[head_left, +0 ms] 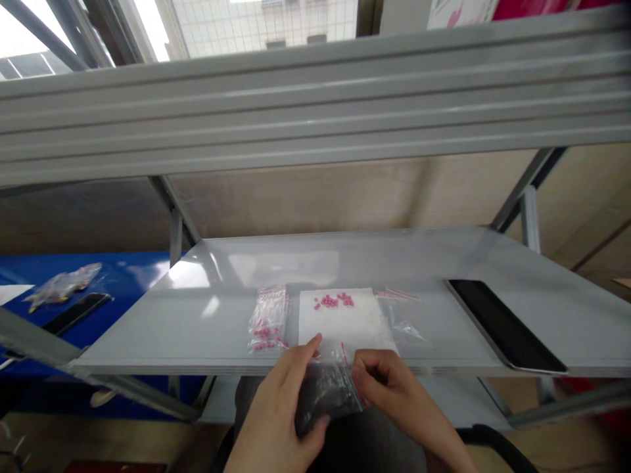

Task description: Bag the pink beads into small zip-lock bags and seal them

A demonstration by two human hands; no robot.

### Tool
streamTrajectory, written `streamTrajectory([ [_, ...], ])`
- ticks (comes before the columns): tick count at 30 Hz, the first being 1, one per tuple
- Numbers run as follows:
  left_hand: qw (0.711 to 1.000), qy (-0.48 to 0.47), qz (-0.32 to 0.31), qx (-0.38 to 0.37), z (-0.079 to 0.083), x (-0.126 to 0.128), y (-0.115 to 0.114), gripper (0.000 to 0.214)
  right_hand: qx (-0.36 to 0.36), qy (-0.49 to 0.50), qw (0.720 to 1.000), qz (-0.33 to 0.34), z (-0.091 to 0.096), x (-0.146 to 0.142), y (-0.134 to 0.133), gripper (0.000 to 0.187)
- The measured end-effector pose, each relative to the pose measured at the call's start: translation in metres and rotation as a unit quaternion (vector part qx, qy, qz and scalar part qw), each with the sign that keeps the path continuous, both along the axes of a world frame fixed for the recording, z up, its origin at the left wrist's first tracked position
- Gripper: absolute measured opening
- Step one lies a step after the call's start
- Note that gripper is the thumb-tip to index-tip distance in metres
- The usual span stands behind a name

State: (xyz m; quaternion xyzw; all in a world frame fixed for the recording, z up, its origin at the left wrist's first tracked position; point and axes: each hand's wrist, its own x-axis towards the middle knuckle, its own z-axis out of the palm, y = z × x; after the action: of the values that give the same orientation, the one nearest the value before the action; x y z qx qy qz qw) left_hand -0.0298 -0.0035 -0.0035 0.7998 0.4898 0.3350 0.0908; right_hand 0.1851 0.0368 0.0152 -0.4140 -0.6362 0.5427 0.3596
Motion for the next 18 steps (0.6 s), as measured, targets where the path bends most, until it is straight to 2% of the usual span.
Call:
streamTrajectory([
  [3,1.000,0.019,0.010,0.008,0.002,-0.002,-0.004,0.114,0.001,-0.004,1.000,-0.006,0.001,-0.002,-0.001,0.036],
  [6,0.999,0.012,0.021,0.034,0.003,0.006,-0.005,0.117,0.006,-0.014,1.000,0.001,0.001,-0.007,-0.003,0.032],
  [8,0.998,0.002,0.026,0.053,0.002,0.014,-0.005,0.113,0.012,-0.025,1.000,0.002,-0.001,-0.010,-0.005,0.028],
  [13,0.996,-0.032,0.060,0.064,0.001,0.026,0.000,0.087,0.032,-0.035,0.999,-0.008,-0.004,-0.012,-0.004,0.027],
  [18,0.995,-0.066,0.063,0.033,0.000,0.028,0.005,0.089,0.046,-0.034,0.998,-0.021,-0.007,-0.010,-0.002,0.028],
])
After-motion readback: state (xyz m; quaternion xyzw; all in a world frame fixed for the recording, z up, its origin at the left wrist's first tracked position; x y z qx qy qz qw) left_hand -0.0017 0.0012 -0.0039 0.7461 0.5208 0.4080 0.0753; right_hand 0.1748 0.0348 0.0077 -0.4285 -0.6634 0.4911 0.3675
